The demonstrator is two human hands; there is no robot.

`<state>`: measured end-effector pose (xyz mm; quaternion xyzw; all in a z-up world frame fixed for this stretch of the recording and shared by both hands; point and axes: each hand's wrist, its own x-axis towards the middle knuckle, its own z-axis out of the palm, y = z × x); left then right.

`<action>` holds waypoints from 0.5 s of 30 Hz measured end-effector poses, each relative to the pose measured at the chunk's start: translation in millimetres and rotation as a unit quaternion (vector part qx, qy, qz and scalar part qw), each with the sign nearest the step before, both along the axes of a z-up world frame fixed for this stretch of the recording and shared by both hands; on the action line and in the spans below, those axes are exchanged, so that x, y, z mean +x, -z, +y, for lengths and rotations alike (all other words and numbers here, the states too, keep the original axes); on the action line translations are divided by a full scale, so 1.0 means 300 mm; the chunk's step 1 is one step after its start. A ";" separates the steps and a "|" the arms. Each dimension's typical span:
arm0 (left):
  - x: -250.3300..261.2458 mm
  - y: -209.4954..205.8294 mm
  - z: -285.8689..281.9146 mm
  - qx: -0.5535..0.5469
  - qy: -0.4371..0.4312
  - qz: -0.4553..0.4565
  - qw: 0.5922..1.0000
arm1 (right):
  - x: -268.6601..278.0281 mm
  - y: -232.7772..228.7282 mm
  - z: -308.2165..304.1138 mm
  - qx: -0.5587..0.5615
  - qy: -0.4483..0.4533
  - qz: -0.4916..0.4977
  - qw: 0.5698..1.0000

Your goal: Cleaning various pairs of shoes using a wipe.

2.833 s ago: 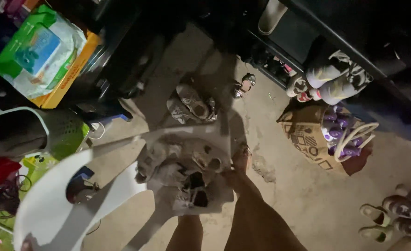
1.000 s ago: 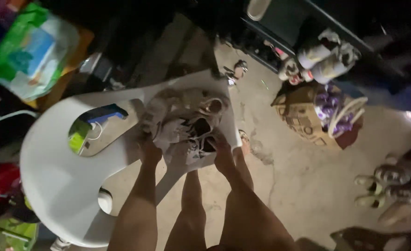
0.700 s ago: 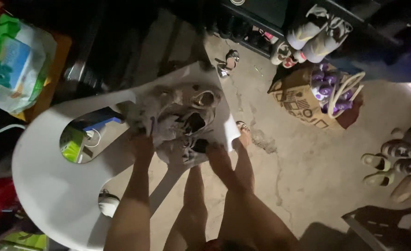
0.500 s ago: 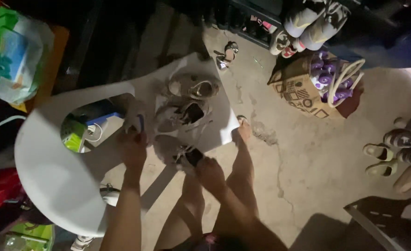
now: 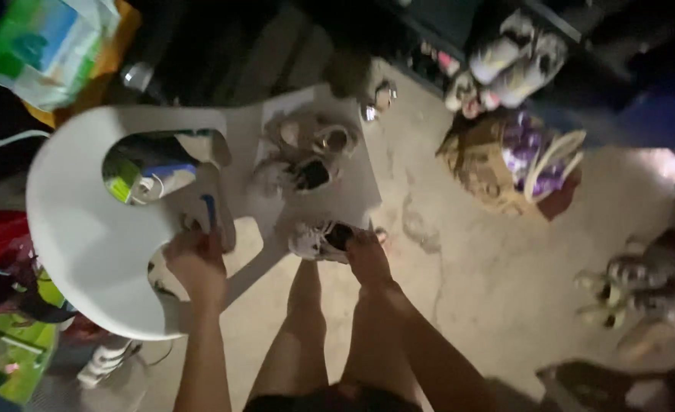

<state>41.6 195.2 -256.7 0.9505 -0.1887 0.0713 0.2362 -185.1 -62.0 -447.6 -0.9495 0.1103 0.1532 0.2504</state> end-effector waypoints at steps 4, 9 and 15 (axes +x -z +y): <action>-0.083 0.028 -0.017 -0.033 -0.036 0.011 0.999 | 0.116 0.106 -0.087 -0.060 -0.047 -0.033 0.997; -0.104 0.035 -0.096 -0.068 -0.053 0.103 0.991 | 0.255 0.253 -0.191 0.042 -0.042 -0.050 0.997; -0.027 0.214 -0.177 -0.026 -0.083 0.099 0.991 | 0.537 -0.049 -0.340 0.185 -0.100 -0.045 0.977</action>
